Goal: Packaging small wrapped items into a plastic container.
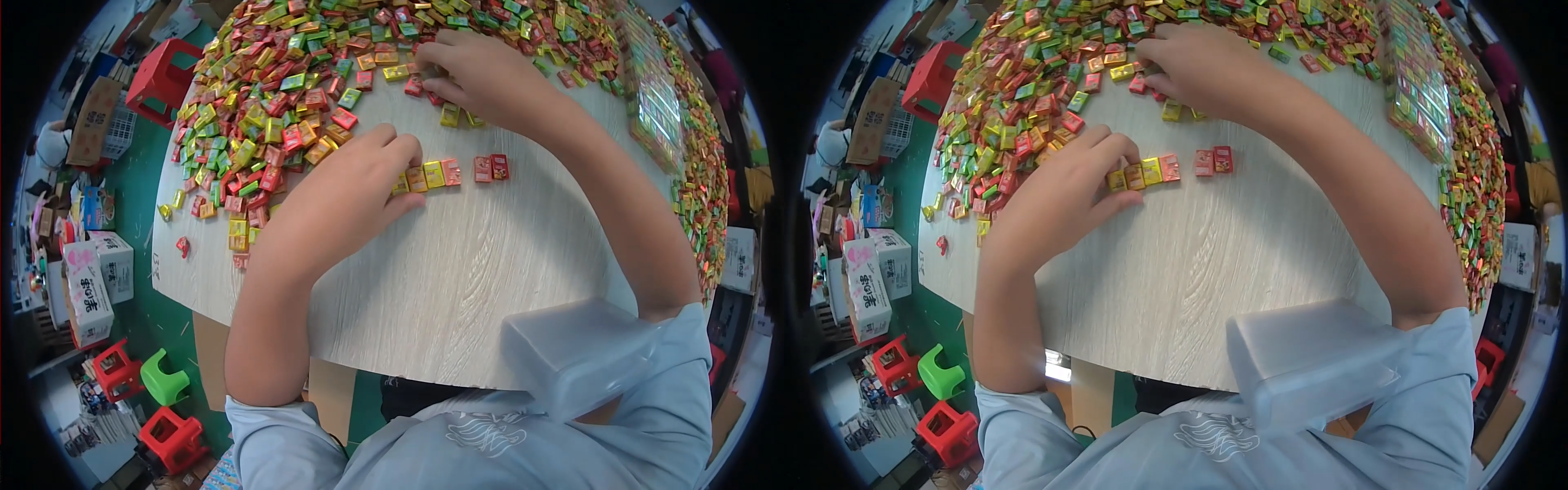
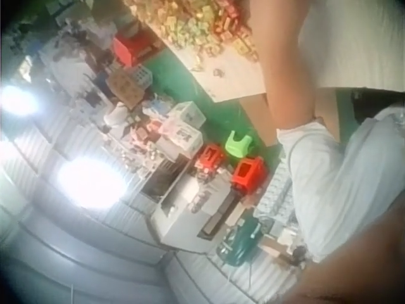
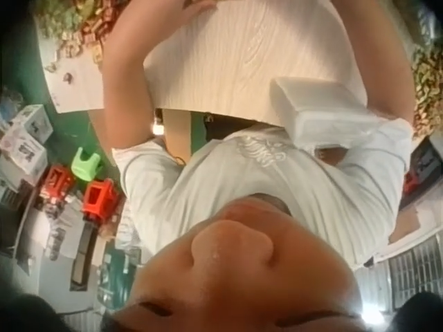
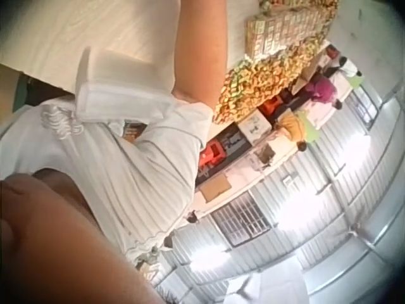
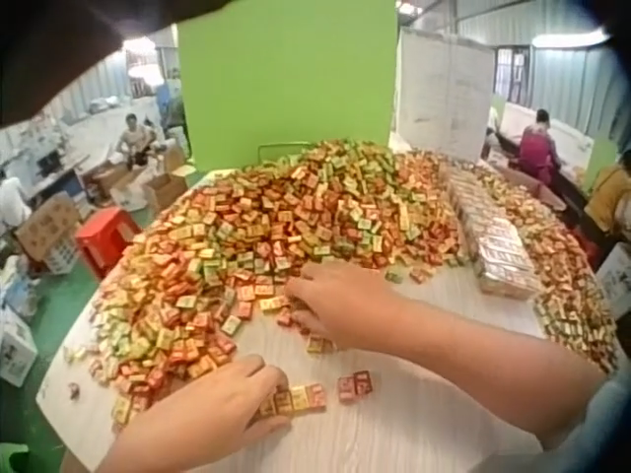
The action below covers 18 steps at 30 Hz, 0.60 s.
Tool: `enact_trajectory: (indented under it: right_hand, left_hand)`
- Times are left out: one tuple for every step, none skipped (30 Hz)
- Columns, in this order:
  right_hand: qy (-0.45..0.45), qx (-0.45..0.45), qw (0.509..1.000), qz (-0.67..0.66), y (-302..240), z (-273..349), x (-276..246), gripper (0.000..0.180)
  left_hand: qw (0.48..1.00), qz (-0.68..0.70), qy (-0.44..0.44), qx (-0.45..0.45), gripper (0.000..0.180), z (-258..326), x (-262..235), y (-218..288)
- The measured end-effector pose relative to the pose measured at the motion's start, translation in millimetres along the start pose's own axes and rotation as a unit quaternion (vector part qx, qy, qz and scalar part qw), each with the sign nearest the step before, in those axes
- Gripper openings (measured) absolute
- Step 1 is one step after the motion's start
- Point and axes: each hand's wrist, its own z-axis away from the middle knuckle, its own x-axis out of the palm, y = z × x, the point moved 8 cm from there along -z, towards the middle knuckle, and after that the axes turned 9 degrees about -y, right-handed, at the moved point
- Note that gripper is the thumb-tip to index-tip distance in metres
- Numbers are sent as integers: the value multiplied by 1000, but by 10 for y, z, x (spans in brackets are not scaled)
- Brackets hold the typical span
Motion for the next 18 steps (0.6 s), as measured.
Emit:
enact_trajectory:
  right_hand:
    - [0,-4,1000,3,5,23,1,22]
    - [25,-20,999,-35,-8,56,-75,22]
    - [49,-36,995,-73,-17,81,-158,22]
    - [49,-40,996,-68,-24,126,-229,22]
    - [14,17,990,-141,-37,176,-299,21]
    - [-20,75,974,-211,-44,260,-306,21]
    - [-23,71,975,-209,-102,362,-319,21]
    - [-46,55,972,-224,-170,476,-295,19]
    - [-68,40,968,-238,-239,554,-259,16]
    - [-69,37,968,-239,-284,596,-223,16]
    - [-74,6,973,-218,-350,651,-189,15]
    - [-78,-25,977,-197,-406,690,-166,13]
    - [-80,-20,979,-189,-408,699,-154,11]
    - [-78,-18,979,-189,-404,715,-139,11]
    - [-61,-9,983,-174,-384,732,-145,11]
    - [-45,0,986,-159,-362,751,-165,11]
    - [-43,1,986,-161,-357,760,-172,11]
    - [-54,9,985,-166,-344,766,-162,11]
  left_hand:
    - [1000,2,1,5,32,-1,3,9]
    - [1000,1,7,5,32,2,-6,17]
    - [1000,3,1,1,32,3,2,21]
    - [1000,6,-4,-2,32,2,5,26]
    - [1000,10,0,-4,32,7,6,14]
    - [1000,6,-8,-6,32,4,16,10]
    - [1000,3,-17,-8,31,1,29,1]
    - [1000,3,-14,-12,31,9,24,-6]
    - [1000,-6,-7,-7,31,14,14,-2]
    - [1000,-15,-1,-3,31,30,3,7]
    - [1000,-15,-1,1,31,22,-2,17]
    - [1000,-7,-10,-6,32,18,-1,9]
    - [1000,0,-20,-12,32,14,4,-1]
    - [1000,-1,-21,-10,32,11,3,7]
    - [1000,5,-22,-13,33,9,3,3]
    - [1000,10,-22,-16,33,4,5,2]
    - [1000,8,-24,-16,33,5,12,2]
    - [1000,6,-20,-16,34,7,10,-2]
